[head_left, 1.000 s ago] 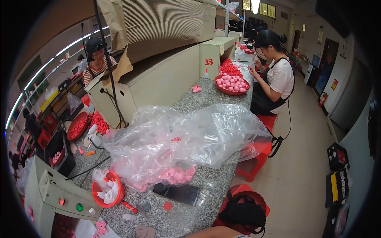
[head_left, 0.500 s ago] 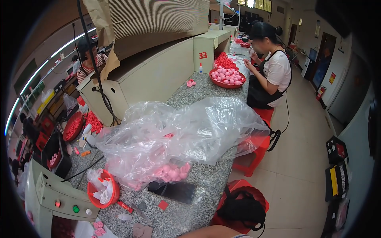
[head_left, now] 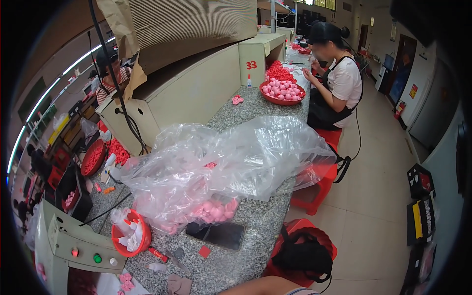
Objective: Apply glue to pink plastic toy components and press them together to assemble pieces on a factory line.
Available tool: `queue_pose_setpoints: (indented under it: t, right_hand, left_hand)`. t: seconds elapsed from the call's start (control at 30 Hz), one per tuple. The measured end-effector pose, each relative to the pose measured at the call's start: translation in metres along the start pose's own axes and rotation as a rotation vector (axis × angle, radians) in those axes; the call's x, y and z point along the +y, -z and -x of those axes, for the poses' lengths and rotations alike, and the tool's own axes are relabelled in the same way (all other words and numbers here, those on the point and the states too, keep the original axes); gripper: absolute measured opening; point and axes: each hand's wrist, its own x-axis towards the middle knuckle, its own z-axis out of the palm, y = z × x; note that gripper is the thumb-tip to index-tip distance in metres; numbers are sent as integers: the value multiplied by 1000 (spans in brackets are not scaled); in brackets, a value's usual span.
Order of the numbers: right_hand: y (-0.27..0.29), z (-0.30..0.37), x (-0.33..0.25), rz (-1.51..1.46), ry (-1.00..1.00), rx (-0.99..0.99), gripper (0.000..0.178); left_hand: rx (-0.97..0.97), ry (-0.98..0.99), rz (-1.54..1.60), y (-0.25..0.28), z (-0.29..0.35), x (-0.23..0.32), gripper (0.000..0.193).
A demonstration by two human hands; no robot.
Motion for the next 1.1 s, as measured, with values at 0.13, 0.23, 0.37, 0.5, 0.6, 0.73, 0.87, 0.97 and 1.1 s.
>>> queue_pose_setpoints:
  t: [0.13,0.23,0.37,0.5,0.6,0.73,0.87,0.97,1.1]
  right_hand:
    - [-2,1,0,22,-13,22,54]
    - [0,0,0,45,-48,-9,43]
    - [-1,0,-5,-29,-78,-22,38]
    - [2,1,-8,-26,-80,-8,35]
    - [4,1,-11,-37,-70,0,34]
    - [1,0,-6,-33,-85,-4,32]
    - [0,1,-3,-42,-24,15,31]
    - [1,0,-6,-33,-76,-10,30]
    - [2,1,-9,-18,-58,13,29]
  left_hand:
    - [97,86,-29,-5,2,2,57]
    - [82,53,-12,-1,1,-3,53]
    - [18,7,56,-5,3,2,47]
    - [70,63,-25,-11,1,7,55]
    - [31,34,-33,-3,1,-1,63]
    - [6,2,-8,-7,0,5,63]
    - [9,29,1,-11,2,9,59]
    - [23,45,23,-10,1,7,57]
    - [131,71,-10,6,3,-9,57]
